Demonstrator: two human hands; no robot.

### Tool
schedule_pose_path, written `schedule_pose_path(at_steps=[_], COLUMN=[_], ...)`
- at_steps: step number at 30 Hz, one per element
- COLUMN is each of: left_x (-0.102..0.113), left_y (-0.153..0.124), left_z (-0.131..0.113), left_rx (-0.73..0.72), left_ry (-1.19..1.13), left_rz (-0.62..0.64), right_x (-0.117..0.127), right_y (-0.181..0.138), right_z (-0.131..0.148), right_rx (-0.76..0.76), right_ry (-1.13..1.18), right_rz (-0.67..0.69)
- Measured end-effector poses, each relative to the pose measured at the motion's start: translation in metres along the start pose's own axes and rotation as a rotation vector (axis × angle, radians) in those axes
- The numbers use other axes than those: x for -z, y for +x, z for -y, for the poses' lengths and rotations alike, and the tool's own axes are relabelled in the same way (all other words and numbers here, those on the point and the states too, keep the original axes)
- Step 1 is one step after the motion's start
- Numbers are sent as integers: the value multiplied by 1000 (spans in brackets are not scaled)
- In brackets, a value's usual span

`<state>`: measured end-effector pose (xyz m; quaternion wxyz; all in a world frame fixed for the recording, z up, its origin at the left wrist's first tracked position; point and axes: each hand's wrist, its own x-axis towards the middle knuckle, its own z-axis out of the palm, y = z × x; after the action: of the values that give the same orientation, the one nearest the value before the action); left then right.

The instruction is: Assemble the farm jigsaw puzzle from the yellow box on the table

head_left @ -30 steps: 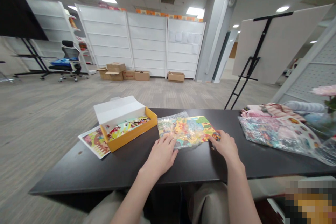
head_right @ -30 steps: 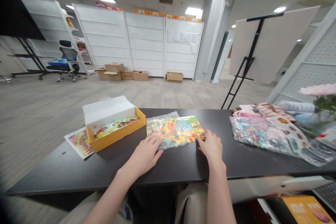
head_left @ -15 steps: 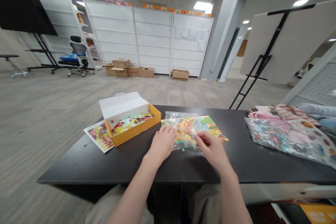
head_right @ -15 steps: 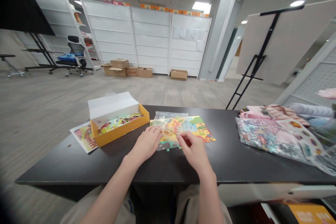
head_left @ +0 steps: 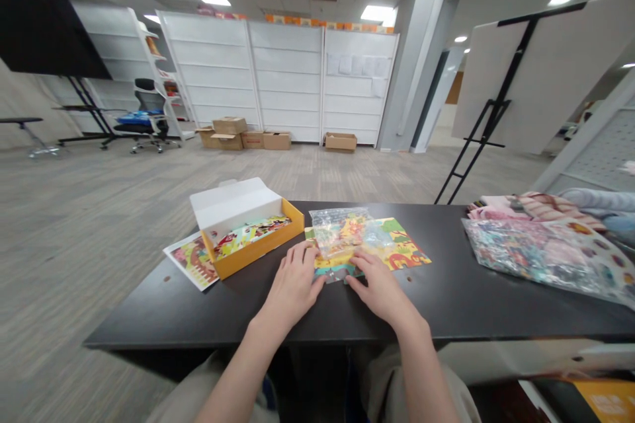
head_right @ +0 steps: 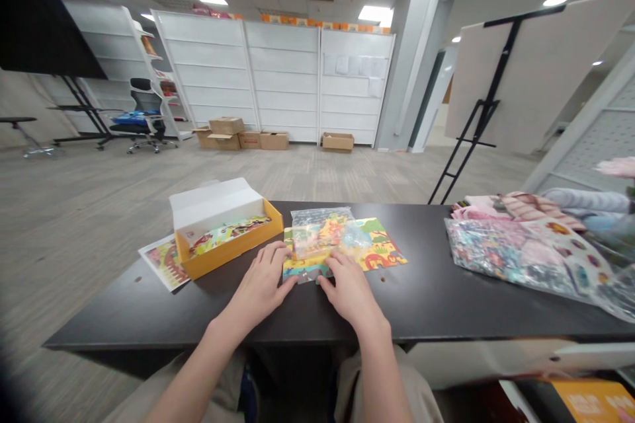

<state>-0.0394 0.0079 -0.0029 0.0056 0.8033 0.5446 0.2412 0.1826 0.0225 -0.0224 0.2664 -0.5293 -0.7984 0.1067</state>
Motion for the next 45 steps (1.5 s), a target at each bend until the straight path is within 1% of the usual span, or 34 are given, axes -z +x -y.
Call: schedule_pose_path(at_steps=[2,5,8,12,17,20,26,30,34,40,45], left_x=[1,0,-2,-3,0,1,0,2,6,9,7], left_y=[-3,-6,-8,-9,-8,-7,-5,-5,-7,-9,-13], left_z=[0,5,13,21,24,24,26,25,20,11,9], left_rx=[8,-19,-49,-73,-105,-115,-125,-132,-144,-188,-183], left_ry=[8,-9,-56,-100,-113,-114,-124,-113,-34,93,105], left_rz=[45,111,129,155,154,163,172,173,177,199,174], right_x=[-1,2,6,9,10,6,-4,-3,0,0,0], right_y=[-2,-4,-9,-17,-16,-9,1,9,16,9,3], right_z=[0,6,17,32,37,32,20,13,8,13,17], right_rx=[-12,-24,-55,-72,-102,-111,-81,-68,-8,147,137], right_ry=[-31,-65,-128,-197,-253,-215,-126,-99,-40,108,143], right_rz=[10,45,79,77,51,28,3,13,32,85,100])
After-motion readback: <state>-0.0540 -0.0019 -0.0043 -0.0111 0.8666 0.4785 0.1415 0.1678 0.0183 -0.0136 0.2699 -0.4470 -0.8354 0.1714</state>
